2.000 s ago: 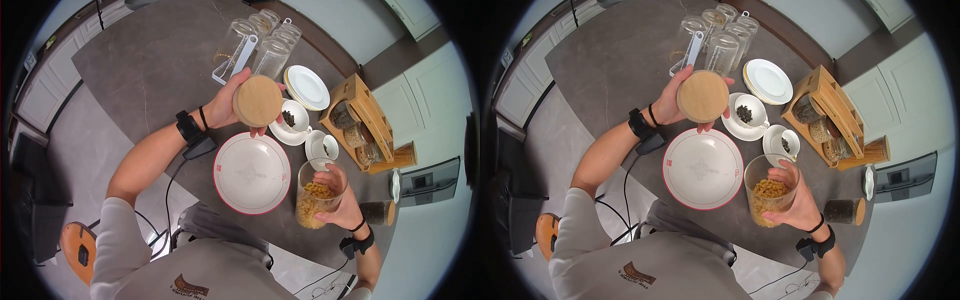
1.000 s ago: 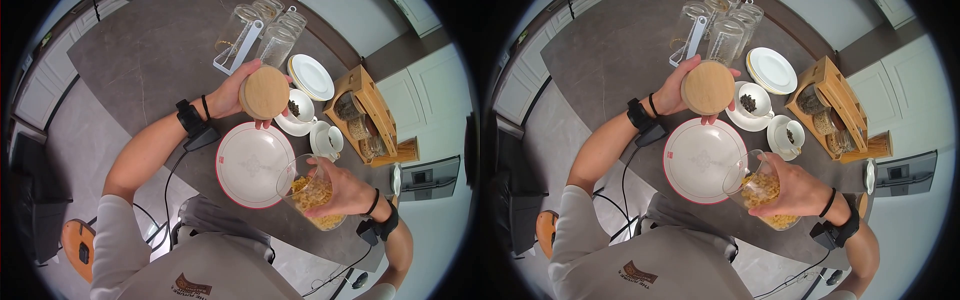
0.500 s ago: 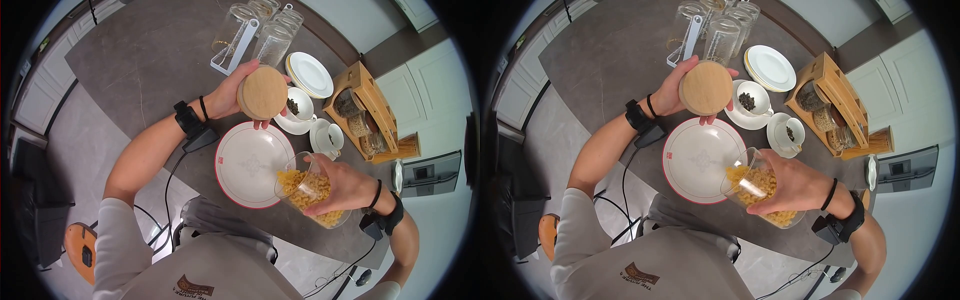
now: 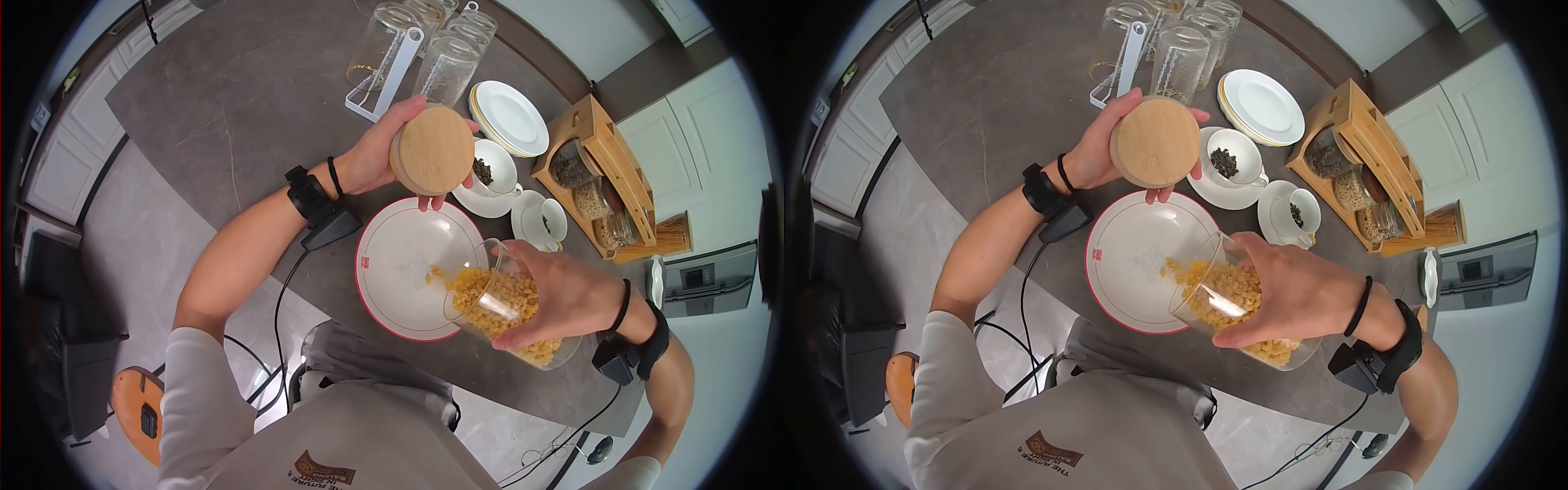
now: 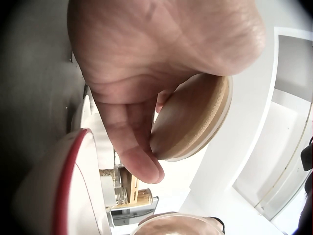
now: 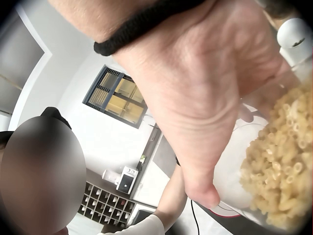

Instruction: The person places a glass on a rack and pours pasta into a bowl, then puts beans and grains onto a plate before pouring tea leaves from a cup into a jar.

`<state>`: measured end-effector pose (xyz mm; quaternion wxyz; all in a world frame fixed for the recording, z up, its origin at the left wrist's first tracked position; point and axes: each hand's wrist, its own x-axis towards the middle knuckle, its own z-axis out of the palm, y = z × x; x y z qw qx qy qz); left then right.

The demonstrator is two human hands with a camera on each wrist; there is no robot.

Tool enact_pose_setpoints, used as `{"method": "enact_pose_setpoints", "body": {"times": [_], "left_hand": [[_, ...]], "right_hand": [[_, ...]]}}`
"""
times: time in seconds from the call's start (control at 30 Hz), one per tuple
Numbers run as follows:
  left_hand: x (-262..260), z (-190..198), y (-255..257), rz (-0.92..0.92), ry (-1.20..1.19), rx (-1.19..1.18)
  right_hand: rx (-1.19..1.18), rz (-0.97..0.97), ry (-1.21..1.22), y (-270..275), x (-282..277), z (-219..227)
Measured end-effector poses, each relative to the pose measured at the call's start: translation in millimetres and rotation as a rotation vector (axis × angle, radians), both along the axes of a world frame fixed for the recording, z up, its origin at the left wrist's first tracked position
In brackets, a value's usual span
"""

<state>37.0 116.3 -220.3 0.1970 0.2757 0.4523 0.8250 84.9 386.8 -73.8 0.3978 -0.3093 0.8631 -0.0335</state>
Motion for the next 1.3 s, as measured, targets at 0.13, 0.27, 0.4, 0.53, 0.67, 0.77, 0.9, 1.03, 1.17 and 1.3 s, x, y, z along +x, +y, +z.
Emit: {"method": "enact_pose_setpoints", "body": {"times": [0.13,0.27,0.4,0.53,0.67,0.77,0.9,1.03,1.17,1.3], "left_hand": [[0,1,-2,-0.003,-0.001,0.003],[-1,0,0,0.002,0.006,-0.009],[0,-1,-1,0.007,-0.015,-0.003],[-1,0,-1,-0.001,0.004,-0.005],[-1,-1,-2,0.005,-0.003,-0.01],[-2,-1,-1,0.004,-0.009,-0.003],[-1,-1,-2,0.006,-0.01,-0.003],[-1,1,-1,0.019,-0.01,-0.019],[-2,2,-2,0.027,-0.007,-0.025],[-3,-1,-2,0.022,0.0,-0.008]], "right_hand": [[-0.01,-0.012,-0.007,-8,3,2],[-0.03,0.002,-0.004,-9,1,-1],[-0.022,0.006,0.03,-11,1,0],[-0.003,0.011,0.046,-9,-1,0],[-0.038,0.012,0.054,-5,-2,-2],[-0.006,0.003,0.044,-5,-2,-1],[-0.065,0.008,0.044,3,-3,-5],[-0.072,0.001,0.032,6,-3,-5],[-0.061,-0.028,-0.006,8,-3,-4],[-0.178,-0.103,-0.048,20,-1,-8]]}}
